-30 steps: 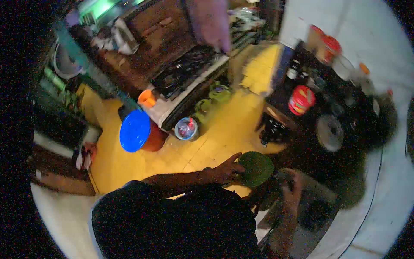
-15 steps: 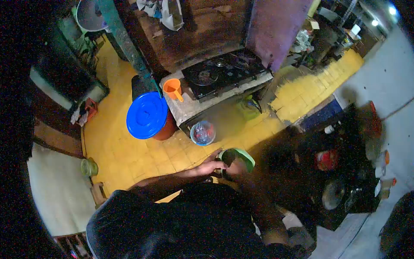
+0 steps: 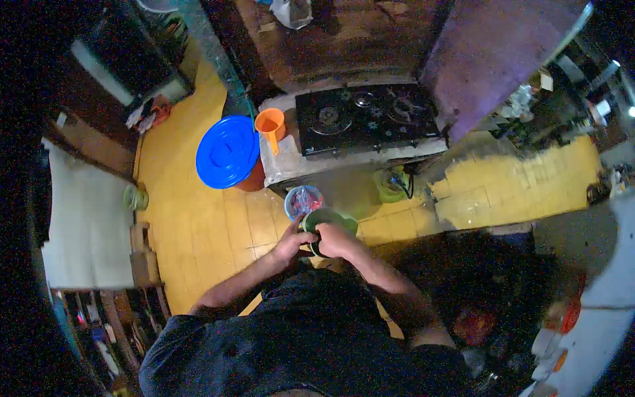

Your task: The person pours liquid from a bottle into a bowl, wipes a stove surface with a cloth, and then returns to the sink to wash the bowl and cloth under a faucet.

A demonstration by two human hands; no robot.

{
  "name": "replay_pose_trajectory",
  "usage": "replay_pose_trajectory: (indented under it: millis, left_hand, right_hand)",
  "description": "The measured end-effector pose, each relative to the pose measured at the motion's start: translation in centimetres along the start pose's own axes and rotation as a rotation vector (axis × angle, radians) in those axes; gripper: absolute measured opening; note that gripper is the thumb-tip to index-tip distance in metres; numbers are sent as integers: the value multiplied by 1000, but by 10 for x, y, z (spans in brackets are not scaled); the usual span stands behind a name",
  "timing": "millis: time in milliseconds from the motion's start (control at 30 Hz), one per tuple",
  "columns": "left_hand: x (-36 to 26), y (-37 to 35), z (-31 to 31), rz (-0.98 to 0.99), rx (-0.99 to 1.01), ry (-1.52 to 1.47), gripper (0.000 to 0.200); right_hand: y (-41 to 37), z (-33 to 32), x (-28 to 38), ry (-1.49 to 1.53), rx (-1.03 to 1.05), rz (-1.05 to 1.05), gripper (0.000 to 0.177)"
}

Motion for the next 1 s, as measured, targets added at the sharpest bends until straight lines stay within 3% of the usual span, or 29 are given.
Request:
replay_pose_trajectory:
  millis: [200,267,333,467,600,700,800,833,867,933,967,1000]
  left_hand:
    - [-28,28,3,157,-129,-208,95]
    - [-24,40,-2,120,-170,-230,94]
    - [-29,51,0,132,-143,-207,90]
    - [-30,80,6,-4,-145,-241,88]
    - [-45,113,12,2,-152,-235,88]
    - [-56,130,18,3,-122,-269,87]
    - [-72,138,24,-8,-123,-315,90]
    - [-50,164,9,223,-26,-255,94]
    - [-46,165,11,218,-40,-269,94]
    - [-47,164,14,141,-168,-351,98]
    - [-48,166,16,82,-201,-254,99]
    - [-46,167,20,66,-226,-268,99]
  right_hand:
    - [39,-41,-11,-141,14,-126,30]
    - [53,-48,-12,-153,-18,-230,26]
    - [67,-60,-16,-7,-86,-269,26]
    - [87,-85,-18,-5,-84,-245,32]
    - [104,-104,-33,-26,-156,-310,34]
    - [121,-117,-58,116,-144,-176,31]
    - [138,-171,-73,181,-380,-337,35]
    - [152,-185,-91,178,-408,-336,40]
    - [164,-208,-118,242,-454,-103,39]
    - [214,-229,-199,369,-508,14,41]
    - [232,-249,-210,430,-487,41,43]
    - [258,-260,-247,113,-611,0,46]
Point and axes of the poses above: each hand's wrist, its own y-axis towards the middle knuckle, its own z-axis out of the palm, x = y × z, the point moved 10 cm from there along y, towards the middle knuckle, and after that the axes turned 4 degrees about -x, right-handed, at the moved point
